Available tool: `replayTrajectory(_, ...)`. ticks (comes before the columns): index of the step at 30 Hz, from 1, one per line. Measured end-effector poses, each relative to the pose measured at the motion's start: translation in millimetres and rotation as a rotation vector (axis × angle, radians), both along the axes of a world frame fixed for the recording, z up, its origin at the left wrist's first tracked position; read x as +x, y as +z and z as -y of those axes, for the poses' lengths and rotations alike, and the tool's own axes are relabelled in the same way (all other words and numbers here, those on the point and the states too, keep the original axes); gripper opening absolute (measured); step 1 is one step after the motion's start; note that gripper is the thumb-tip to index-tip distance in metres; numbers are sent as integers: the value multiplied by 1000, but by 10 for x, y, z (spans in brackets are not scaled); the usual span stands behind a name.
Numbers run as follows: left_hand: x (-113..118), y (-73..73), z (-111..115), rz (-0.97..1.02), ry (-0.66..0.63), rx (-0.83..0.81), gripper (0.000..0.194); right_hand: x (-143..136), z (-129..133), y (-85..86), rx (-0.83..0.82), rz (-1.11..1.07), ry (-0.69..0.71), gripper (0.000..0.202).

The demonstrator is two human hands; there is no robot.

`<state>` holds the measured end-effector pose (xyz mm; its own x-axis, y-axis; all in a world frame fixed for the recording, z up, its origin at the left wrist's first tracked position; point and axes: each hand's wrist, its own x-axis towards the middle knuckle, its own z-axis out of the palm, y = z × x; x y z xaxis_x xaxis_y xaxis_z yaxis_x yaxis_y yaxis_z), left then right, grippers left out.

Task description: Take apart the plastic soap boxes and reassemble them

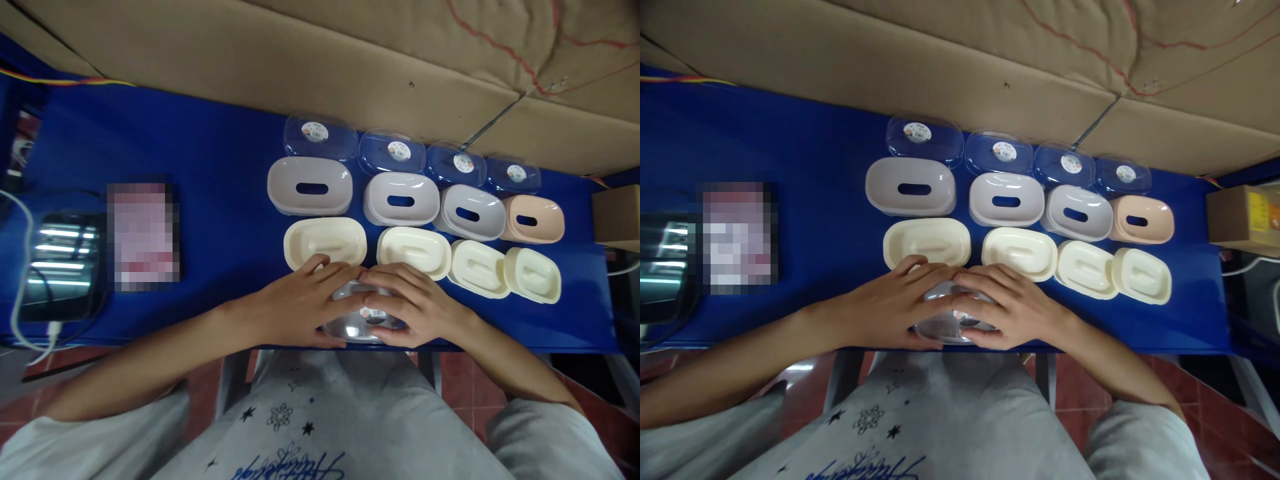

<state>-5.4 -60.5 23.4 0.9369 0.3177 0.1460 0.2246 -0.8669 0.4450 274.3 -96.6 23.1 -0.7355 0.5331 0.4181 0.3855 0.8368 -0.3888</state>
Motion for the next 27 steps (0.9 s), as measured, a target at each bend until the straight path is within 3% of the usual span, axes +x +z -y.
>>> replayTrajectory(3,22,-33,16,38,-14,115,75,6,4,18,24,16,-18,51)
replayTrajectory(9,57,-66,38,26,-14,179,94,4,2,21,6,-3,-30,48)
replayTrajectory(16,72,-130,42,85,-14,246,80,-16,13,85,10,42,-34,44)
replayTrajectory(21,89,-134,64,81,4,209,73,-34,-3,111,-83,101,-38,44)
replayTrajectory(27,88,-91,84,31,27,151,71,-24,4,62,-80,103,-25,46)
